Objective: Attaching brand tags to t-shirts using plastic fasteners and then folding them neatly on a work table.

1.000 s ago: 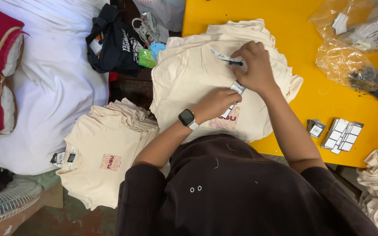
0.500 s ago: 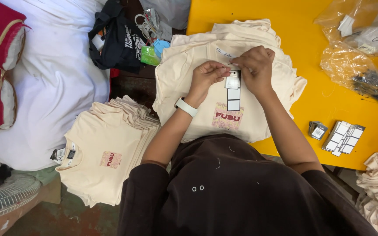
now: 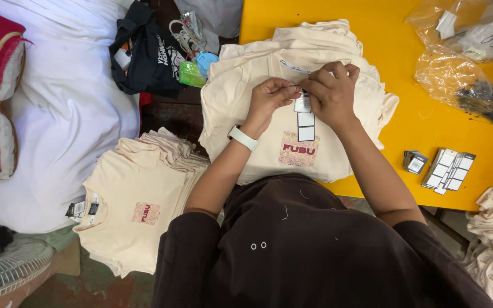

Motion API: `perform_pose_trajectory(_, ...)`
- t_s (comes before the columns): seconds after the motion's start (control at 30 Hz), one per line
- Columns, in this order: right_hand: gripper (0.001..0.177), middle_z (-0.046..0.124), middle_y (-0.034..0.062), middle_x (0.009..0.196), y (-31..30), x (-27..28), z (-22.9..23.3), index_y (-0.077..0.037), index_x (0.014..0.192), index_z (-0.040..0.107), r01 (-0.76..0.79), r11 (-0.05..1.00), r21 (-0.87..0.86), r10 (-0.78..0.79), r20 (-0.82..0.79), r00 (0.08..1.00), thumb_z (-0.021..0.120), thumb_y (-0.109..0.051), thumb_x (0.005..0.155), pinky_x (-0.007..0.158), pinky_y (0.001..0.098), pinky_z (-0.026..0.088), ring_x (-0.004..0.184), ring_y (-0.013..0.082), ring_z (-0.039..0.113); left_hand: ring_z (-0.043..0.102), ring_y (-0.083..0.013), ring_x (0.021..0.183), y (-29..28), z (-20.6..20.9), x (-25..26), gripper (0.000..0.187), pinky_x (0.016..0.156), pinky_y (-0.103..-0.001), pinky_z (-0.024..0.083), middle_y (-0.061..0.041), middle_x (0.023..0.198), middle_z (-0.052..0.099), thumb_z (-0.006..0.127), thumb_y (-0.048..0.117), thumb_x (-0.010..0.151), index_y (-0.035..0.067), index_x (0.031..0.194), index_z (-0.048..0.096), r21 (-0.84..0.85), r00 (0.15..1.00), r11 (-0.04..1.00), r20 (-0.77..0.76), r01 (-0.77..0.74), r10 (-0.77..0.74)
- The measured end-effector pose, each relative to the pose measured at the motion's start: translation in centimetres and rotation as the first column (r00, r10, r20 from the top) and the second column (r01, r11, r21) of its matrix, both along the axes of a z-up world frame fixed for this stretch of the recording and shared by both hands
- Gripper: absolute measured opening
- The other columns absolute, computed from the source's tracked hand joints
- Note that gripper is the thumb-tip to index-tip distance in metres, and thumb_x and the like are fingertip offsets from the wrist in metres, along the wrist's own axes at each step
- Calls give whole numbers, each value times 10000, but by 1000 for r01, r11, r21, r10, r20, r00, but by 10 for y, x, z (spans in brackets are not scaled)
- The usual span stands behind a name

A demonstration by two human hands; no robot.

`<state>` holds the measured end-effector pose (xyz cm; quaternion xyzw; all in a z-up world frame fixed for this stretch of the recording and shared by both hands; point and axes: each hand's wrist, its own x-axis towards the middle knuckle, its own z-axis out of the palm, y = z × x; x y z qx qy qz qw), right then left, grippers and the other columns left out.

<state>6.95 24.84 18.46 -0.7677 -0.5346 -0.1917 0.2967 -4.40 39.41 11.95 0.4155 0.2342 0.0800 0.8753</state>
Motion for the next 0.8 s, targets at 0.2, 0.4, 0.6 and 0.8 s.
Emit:
perform_pose_trajectory(0.2, 170, 654, -49, 877, -1, -6, -1, -186, 842, 763, 34, 999, -18, -33, 63, 997, 697, -96, 969, 890, 444, 313, 957, 206, 559, 795, -232, 850, 2, -4, 1, 107, 699, -225, 664, -149, 959, 787, 783, 40, 909, 34, 984, 706, 3, 1000, 1000, -6, 15, -15)
perform_pose_trajectory(0.4, 143, 637, -52, 879, 0, -14, 1, -206, 866, 751, 63, 995, -79, -54, 115, 992, 706, -108, 959, 897, 446, 314, 984, 209, 565, 793, -228, 840, 4, -3, 3, 109, 674, -233, 662, -112, 917, 780, 800, 54, 898, 33, 975, 726, 27, 998, 998, -26, 52, -51)
perform_pose_trajectory(0.6, 251, 654, -120, 951, -1, -13, 5, -230, 1000, 752, 89, 975, -205, -61, 137, 989, 612, -32, 939, 837, 421, 279, 1039, 229, 611, 785, -157, 774, 11, 9, 8, 135, 571, -233, 514, -5, 767, 738, 820, 94, 826, 131, 848, 692, 154, 979, 975, -155, 159, -135)
perform_pose_trajectory(0.8, 211, 632, 11, 940, -13, -13, 0, -111, 919, 726, -100, 986, -136, 71, -207, 976, 602, 47, 855, 860, 430, 284, 1001, 272, 592, 807, -185, 815, 13, -7, 0, 194, 554, -225, 501, 4, 788, 738, 805, 69, 847, 158, 816, 636, 144, 970, 964, -121, 225, -209)
